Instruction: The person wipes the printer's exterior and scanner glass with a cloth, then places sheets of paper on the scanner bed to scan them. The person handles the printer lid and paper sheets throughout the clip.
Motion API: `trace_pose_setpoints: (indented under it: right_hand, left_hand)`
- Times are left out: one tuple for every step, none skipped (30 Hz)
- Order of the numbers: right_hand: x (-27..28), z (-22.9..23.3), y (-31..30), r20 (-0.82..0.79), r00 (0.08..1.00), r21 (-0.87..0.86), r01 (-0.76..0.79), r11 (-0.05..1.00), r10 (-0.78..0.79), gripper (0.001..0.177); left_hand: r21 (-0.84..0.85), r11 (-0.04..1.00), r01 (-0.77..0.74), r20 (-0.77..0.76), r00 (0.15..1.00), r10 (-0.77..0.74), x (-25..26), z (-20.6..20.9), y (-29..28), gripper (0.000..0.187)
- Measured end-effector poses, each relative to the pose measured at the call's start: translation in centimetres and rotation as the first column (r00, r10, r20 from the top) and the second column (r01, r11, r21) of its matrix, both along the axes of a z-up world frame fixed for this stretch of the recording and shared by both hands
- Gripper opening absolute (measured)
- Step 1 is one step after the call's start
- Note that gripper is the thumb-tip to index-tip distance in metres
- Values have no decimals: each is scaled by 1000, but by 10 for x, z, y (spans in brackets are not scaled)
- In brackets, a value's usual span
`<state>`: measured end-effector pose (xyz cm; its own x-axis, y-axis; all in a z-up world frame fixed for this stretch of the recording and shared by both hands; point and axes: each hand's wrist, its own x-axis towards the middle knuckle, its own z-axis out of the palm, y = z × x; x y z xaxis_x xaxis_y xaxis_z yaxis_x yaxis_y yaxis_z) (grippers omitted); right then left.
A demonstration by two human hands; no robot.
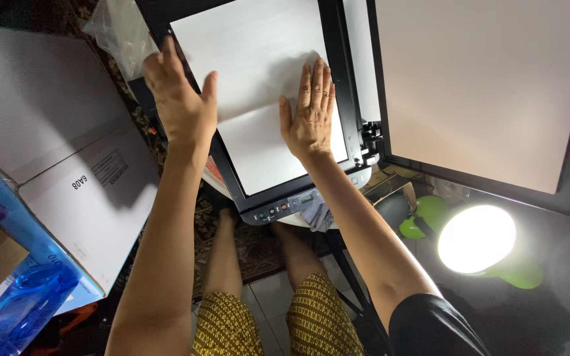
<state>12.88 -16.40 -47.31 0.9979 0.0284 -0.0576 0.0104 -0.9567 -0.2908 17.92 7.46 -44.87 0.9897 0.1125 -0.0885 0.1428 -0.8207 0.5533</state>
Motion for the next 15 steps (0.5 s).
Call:
trace_pose_setpoints:
  right_hand:
    - [-1,1,-1,3,1000,5,1,1000,-1,70]
    - [-2,3,-1,5,1000,9,2,1000,-2,70]
    - [-3,4,-1,9,1000,11,-1,1000,1,69]
    - [-5,6,-1,12,1000,13,-4,1000,4,69]
    - [-4,8,0,23,1000,14,-6,1000,6,68]
    - [-2,10,2,34,999,30,-6,1000,5,66]
    - [-3,12,3,43,999,45,-6,999,4,65]
    - [-4,13,4,51,999,59,-6,998,3,63]
    - [-4,15,5,56,998,63,-9,998,5,62]
    - [-4,16,5,61,998,67,-12,998,8,61]
    - [-5,18,6,65,998,70,-16,997,11,60]
    - [-5,19,5,56,998,72,-20,997,16,60]
    - [-6,21,5,45,999,75,-28,997,24,59]
    - [-6,23,5,35,999,78,-35,996,32,59]
    - [-6,24,5,29,999,80,-35,996,32,59]
  left_hand:
    - [-75,991,-108,-129,987,97,2,6,-1,84]
    - [-135,966,-221,-262,948,180,3,12,-3,81]
    - [-140,957,-255,-308,930,202,1,19,-5,80]
    - [-143,947,-288,-354,908,223,-3,25,-6,80]
    - [-148,936,-320,-393,887,241,-5,31,-7,80]
    - [-169,926,-339,-405,880,248,-12,37,-11,79]
    - [-189,914,-358,-421,871,254,-26,42,-18,77]
    - [-210,902,-377,-437,861,259,-37,46,-23,75]
    - [-227,880,-417,-437,851,290,-46,48,-27,72]
    - [-245,856,-455,-438,840,322,-54,48,-31,68]
    - [-261,830,-494,-440,826,353,-61,46,-35,65]
    - [-271,824,-497,-419,832,364,-66,44,-39,68]
    - [-280,817,-504,-399,835,378,-71,41,-43,71]
    - [-288,811,-509,-379,838,392,-75,38,-44,75]
    - [-324,780,-535,-441,815,376,-77,35,-43,65]
